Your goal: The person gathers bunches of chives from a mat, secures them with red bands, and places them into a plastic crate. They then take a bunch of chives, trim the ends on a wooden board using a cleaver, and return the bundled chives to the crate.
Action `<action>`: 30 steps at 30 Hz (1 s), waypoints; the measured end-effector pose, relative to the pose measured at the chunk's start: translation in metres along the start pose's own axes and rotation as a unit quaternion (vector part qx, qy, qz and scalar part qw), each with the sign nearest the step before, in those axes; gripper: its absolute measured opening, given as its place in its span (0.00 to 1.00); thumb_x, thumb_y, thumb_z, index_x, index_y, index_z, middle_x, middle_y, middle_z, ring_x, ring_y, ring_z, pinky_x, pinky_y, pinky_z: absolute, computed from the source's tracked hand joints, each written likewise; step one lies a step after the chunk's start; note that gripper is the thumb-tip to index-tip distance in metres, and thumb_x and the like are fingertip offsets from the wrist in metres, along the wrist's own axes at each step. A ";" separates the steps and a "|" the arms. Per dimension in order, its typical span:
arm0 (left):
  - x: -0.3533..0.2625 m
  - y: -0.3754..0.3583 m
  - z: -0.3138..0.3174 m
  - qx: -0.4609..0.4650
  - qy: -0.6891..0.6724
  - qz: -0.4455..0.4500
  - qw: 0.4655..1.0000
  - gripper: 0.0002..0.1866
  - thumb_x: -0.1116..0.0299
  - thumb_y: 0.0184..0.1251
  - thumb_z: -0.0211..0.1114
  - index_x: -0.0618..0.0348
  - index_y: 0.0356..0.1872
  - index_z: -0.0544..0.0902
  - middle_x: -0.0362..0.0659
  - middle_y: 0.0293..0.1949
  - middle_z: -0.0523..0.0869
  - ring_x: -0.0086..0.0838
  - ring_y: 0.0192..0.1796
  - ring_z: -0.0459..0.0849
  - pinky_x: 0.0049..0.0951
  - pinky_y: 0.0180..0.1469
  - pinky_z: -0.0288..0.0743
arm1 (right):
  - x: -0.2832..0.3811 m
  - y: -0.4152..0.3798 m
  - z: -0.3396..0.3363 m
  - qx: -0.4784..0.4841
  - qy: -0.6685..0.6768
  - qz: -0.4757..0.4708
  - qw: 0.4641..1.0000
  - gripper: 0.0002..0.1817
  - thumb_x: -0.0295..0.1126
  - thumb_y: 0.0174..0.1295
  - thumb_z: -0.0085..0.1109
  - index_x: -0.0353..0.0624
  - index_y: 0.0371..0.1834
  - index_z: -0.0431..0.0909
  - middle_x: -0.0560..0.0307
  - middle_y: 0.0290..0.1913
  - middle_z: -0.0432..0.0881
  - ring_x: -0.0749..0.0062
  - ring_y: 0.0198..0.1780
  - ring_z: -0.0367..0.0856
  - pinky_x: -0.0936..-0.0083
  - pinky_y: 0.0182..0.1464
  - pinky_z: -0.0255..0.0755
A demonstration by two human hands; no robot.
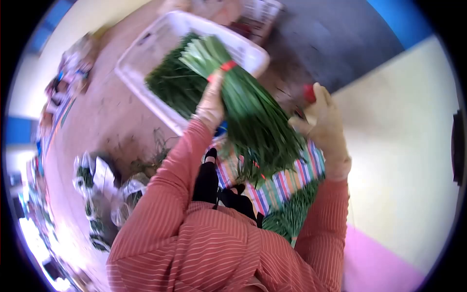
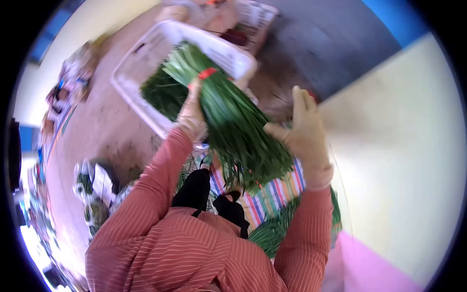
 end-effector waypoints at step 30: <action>-0.309 -0.025 -0.255 -0.335 0.632 0.326 0.618 0.45 0.82 0.62 0.59 0.65 0.79 0.44 0.58 0.76 0.50 0.46 0.75 0.57 0.38 0.74 0.53 | 0.231 0.254 0.623 0.312 0.086 -0.056 0.944 0.55 0.39 0.49 0.75 0.61 0.79 0.50 0.45 0.49 0.76 0.46 0.47 0.81 0.55 0.47 0.78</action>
Point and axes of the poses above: each hand's wrist, its own y-axis towards the middle knuckle, its own z-axis out of the palm, x = y × z, the point moved 10 cm from there along y, towards the middle knuckle
